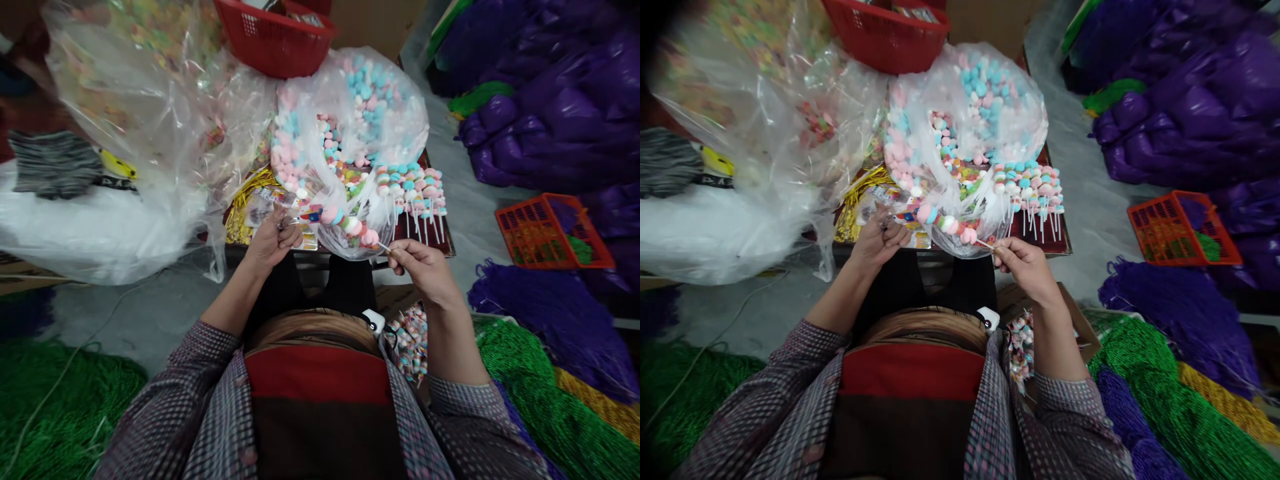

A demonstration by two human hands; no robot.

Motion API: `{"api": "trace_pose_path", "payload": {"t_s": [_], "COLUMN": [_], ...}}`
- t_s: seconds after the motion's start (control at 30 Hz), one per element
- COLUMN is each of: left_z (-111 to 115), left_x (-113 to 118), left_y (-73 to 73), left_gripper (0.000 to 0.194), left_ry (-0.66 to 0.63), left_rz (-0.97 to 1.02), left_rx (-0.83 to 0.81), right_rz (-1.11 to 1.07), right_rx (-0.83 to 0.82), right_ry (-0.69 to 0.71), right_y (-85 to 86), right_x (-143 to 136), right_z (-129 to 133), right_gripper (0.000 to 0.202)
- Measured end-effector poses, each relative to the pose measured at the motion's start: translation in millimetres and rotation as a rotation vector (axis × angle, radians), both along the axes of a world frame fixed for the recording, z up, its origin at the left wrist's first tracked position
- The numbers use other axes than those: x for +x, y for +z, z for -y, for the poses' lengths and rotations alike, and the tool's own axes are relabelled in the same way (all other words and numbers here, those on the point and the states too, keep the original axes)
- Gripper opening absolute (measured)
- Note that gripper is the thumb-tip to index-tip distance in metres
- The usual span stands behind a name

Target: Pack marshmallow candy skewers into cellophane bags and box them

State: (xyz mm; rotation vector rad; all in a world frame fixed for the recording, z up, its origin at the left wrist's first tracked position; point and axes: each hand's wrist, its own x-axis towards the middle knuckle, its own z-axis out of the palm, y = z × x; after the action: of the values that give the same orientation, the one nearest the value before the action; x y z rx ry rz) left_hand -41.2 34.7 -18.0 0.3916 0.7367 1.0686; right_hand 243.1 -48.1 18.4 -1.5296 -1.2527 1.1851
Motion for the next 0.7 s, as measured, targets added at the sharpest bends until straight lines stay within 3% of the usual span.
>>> {"api": "trace_pose_path", "payload": {"t_s": [0.27,0.7], "left_z": [-4.6,-4.7], "left_x": [-6.5,-5.5], "left_y": [-12.8,-8.0], "left_gripper": [0.049,0.043], "left_ry": [-0.001,0.029], "left_rz": [-0.091,-0.192], "left_rx": [0.108,0.115], "right_rz": [0.154,0.2], "right_rx": [0.073,0.061], "right_ry": [-0.004,0.015], "right_y": [10.3,-6.8], "right_x": [7.0,11.3], "right_z": [5.1,9.9], "right_gripper": [0.046,0.042]}}
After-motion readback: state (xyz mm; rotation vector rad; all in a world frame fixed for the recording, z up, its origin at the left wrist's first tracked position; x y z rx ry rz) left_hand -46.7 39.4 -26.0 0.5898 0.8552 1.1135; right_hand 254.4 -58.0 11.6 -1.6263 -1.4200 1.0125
